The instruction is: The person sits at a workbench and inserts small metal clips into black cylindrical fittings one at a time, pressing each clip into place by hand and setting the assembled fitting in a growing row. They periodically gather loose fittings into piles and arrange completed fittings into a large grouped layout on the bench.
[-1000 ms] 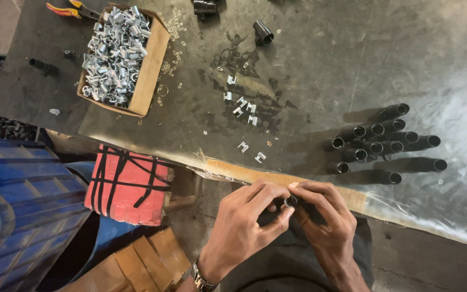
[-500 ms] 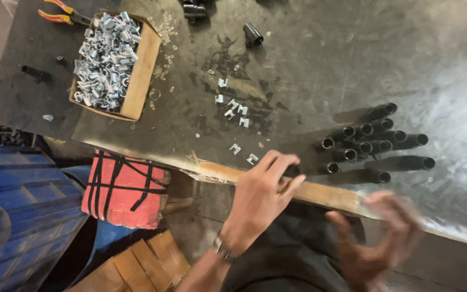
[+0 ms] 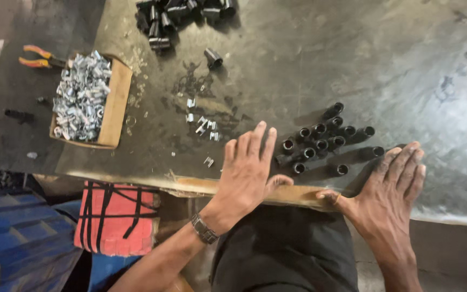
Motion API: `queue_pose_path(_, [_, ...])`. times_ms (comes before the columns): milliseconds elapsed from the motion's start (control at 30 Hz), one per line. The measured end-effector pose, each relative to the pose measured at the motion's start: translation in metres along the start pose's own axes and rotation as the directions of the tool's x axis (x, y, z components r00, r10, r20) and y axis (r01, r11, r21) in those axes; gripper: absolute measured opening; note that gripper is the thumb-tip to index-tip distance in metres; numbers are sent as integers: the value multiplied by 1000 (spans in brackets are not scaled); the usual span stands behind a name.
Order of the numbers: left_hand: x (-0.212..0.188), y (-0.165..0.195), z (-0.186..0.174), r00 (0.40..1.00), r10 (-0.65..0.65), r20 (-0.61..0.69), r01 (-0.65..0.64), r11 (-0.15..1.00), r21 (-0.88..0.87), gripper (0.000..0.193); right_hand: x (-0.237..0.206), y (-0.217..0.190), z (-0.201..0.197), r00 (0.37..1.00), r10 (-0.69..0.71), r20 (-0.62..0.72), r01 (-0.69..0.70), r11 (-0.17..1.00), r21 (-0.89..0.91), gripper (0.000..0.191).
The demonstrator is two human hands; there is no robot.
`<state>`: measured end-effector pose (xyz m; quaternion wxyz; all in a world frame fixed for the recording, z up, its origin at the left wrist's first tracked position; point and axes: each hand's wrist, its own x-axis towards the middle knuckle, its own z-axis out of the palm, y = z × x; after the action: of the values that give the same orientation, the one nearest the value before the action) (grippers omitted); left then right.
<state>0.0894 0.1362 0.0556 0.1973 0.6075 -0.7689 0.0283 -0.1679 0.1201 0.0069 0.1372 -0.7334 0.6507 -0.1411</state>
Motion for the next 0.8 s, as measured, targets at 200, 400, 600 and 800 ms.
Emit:
queue_pose_path(200, [-1,6,-11,999,16,-33,-25,956,-291,39,1,0,-6,999,-4,-35,5,1000,18,154])
queue_pose_path(400, [-16,6,7,996,-16,-89,-13,946,-322,30,-3,1,-3,999,-12,-32,13,1000,15,147])
queue_pose_path(600, [-27,-1,16,991,-127,-37,107,934,-341,29,-3,-1,-1,1000,-7,-18,8,1000,15,145])
queue_pose_path(800, [-33,-4,15,983,-182,-36,157,920,-360,49,-2,-5,2,1000,-1,-2,1,1000,-7,147])
